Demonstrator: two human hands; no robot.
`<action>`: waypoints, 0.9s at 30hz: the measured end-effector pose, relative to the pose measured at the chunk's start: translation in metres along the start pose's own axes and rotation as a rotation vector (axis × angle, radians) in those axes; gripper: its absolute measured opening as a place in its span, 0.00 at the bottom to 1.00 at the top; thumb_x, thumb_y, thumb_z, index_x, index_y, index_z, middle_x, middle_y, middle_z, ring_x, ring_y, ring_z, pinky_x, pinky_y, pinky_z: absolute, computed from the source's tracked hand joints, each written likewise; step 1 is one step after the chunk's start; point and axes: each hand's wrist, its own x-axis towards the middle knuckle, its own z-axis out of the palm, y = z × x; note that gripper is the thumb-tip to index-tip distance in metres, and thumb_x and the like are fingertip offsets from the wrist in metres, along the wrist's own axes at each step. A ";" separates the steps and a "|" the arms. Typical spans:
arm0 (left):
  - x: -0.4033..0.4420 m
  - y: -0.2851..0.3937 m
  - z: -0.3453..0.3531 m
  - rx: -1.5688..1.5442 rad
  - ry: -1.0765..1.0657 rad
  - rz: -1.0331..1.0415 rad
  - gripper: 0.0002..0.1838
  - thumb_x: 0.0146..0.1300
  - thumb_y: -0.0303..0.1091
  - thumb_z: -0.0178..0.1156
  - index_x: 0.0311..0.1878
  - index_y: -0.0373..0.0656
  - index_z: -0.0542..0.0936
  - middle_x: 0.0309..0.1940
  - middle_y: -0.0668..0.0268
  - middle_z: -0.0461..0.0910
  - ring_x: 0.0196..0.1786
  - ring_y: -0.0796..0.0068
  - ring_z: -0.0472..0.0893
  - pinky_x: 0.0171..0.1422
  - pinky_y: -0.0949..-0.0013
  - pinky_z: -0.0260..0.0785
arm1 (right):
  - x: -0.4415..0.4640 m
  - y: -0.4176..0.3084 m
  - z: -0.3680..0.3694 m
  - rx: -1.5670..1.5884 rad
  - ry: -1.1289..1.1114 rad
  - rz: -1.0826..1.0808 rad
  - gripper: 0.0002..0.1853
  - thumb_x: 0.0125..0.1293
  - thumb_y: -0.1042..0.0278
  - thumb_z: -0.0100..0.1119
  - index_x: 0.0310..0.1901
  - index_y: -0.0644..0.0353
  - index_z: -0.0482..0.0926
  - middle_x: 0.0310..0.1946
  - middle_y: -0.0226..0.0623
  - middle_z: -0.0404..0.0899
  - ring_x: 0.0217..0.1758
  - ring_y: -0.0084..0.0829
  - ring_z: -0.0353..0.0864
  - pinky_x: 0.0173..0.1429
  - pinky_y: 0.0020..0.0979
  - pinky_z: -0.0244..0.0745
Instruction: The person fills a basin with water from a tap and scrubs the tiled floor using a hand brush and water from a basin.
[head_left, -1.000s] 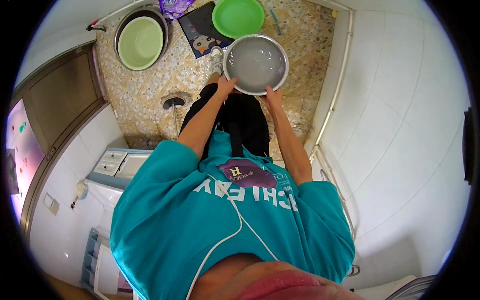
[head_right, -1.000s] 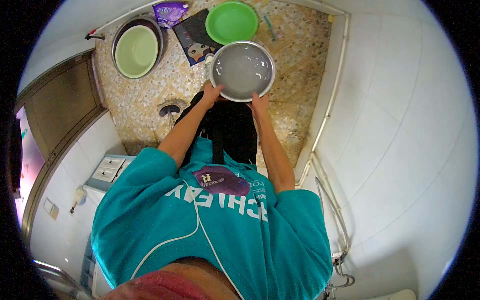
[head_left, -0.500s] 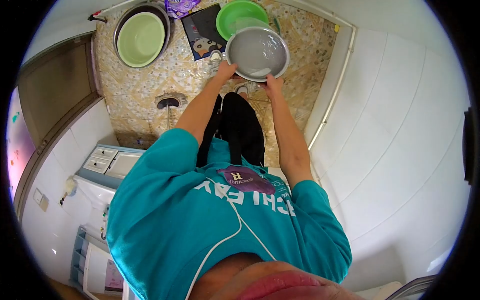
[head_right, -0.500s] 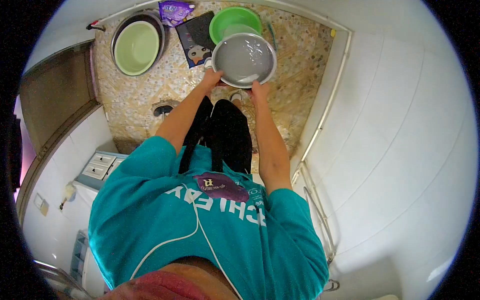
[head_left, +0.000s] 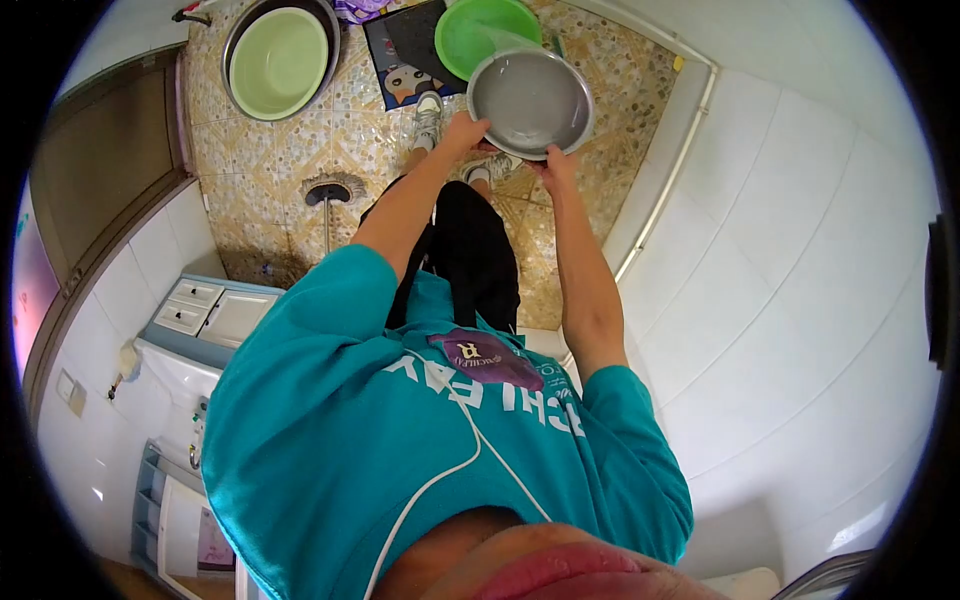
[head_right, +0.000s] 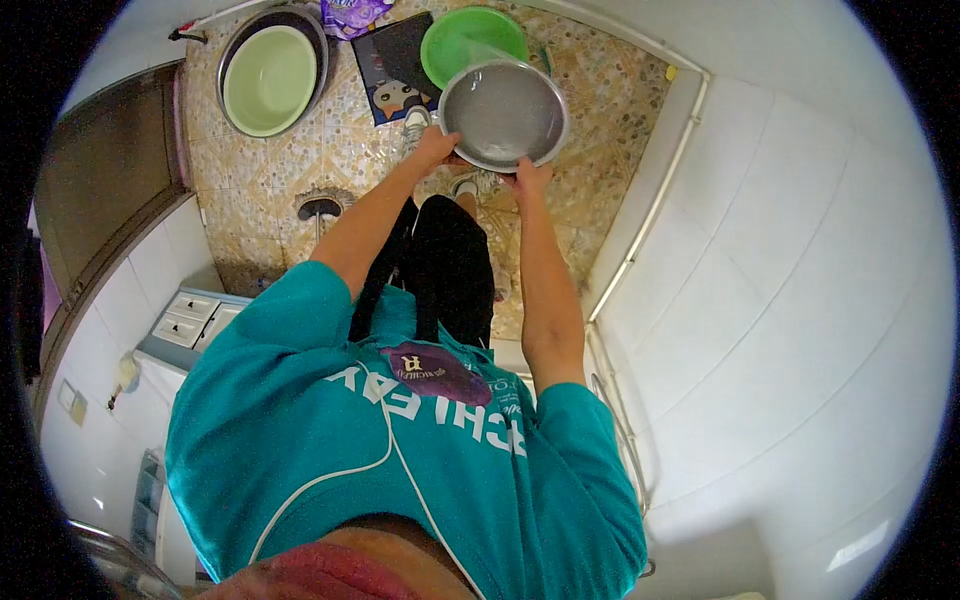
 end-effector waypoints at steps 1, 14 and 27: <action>0.004 -0.004 -0.001 0.012 -0.012 0.020 0.19 0.64 0.26 0.55 0.54 0.21 0.72 0.44 0.46 0.80 0.37 0.55 0.86 0.36 0.57 0.87 | 0.004 0.002 -0.002 -0.003 -0.001 0.000 0.26 0.64 0.82 0.49 0.64 0.71 0.59 0.58 0.59 0.68 0.53 0.57 0.79 0.47 0.56 0.86; 0.015 -0.012 0.009 0.587 0.260 0.192 0.33 0.62 0.38 0.58 0.63 0.27 0.58 0.53 0.38 0.75 0.52 0.42 0.80 0.51 0.51 0.74 | -0.006 -0.018 0.009 -0.033 0.008 -0.003 0.24 0.61 0.83 0.47 0.60 0.78 0.61 0.54 0.62 0.71 0.49 0.58 0.81 0.42 0.56 0.87; 0.020 0.010 0.013 0.661 0.183 0.097 0.38 0.63 0.34 0.57 0.65 0.18 0.49 0.48 0.35 0.78 0.52 0.45 0.81 0.50 0.55 0.77 | -0.019 -0.042 0.011 -0.212 0.004 -0.028 0.21 0.65 0.70 0.50 0.50 0.86 0.66 0.44 0.66 0.77 0.36 0.56 0.86 0.35 0.47 0.89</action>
